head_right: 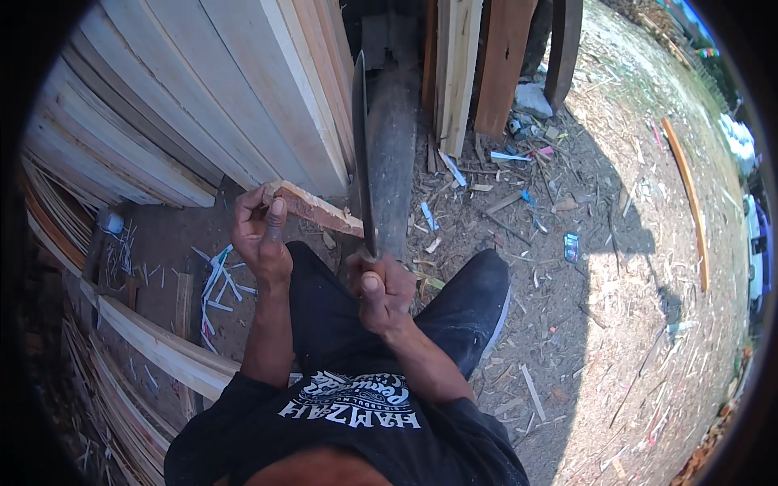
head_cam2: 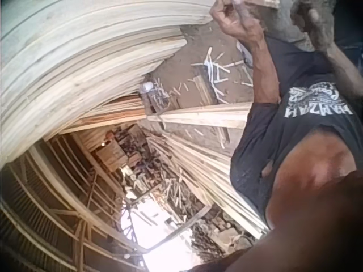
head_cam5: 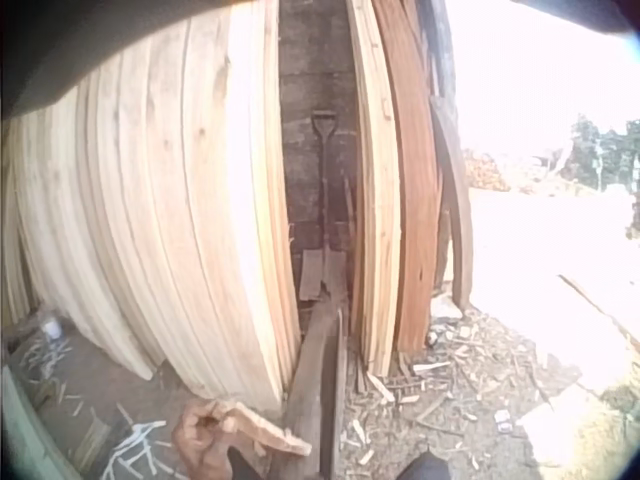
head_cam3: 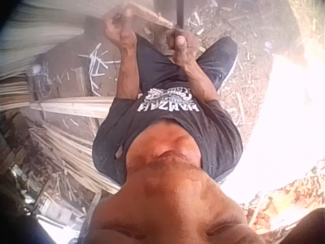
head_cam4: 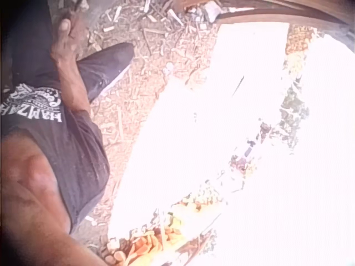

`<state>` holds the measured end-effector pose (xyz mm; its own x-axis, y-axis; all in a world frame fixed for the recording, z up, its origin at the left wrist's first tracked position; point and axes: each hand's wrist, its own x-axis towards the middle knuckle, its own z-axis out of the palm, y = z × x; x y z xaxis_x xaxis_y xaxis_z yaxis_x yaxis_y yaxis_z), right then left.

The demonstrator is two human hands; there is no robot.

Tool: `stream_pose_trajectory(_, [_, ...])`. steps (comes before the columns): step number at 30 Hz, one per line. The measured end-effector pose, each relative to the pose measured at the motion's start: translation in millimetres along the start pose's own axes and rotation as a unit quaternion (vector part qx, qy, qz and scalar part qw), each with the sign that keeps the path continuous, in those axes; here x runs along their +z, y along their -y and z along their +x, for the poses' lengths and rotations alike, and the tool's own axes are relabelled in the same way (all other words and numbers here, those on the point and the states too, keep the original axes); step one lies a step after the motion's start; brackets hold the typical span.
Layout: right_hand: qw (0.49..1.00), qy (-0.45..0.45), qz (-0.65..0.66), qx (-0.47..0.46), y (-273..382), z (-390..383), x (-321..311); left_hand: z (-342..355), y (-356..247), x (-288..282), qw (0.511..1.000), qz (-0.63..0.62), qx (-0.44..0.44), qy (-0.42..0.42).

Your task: The person shaves a piece of wood using a machete while sitting on the ground in a workshop.

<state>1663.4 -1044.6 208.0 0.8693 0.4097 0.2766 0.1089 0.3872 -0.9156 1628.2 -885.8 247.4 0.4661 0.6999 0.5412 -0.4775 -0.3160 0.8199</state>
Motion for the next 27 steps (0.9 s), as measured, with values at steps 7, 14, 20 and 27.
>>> stream_pose_trajectory(7, [0.946, 0.009, -0.282, 0.162, -88.5, -12.5, -7.9, -0.9, -2.9, 2.5, 1.000, -0.005, 0.001, 0.012])
stream_pose_trajectory(14, [0.968, -0.010, 0.061, -0.243, -15.6, -11.0, 4.0, -9.9, -1.0, 4.2, 1.000, -0.008, 0.014, 0.010])
stream_pose_trajectory(20, [0.938, 0.000, -0.066, 0.342, -82.2, -3.5, -9.1, -8.5, -1.6, -7.3, 1.000, 0.000, -0.001, 0.021])
stream_pose_trajectory(27, [0.959, 0.001, 0.201, 0.201, -14.2, -4.7, 0.9, -11.3, -3.8, -13.3, 0.999, -0.020, 0.008, 0.041])
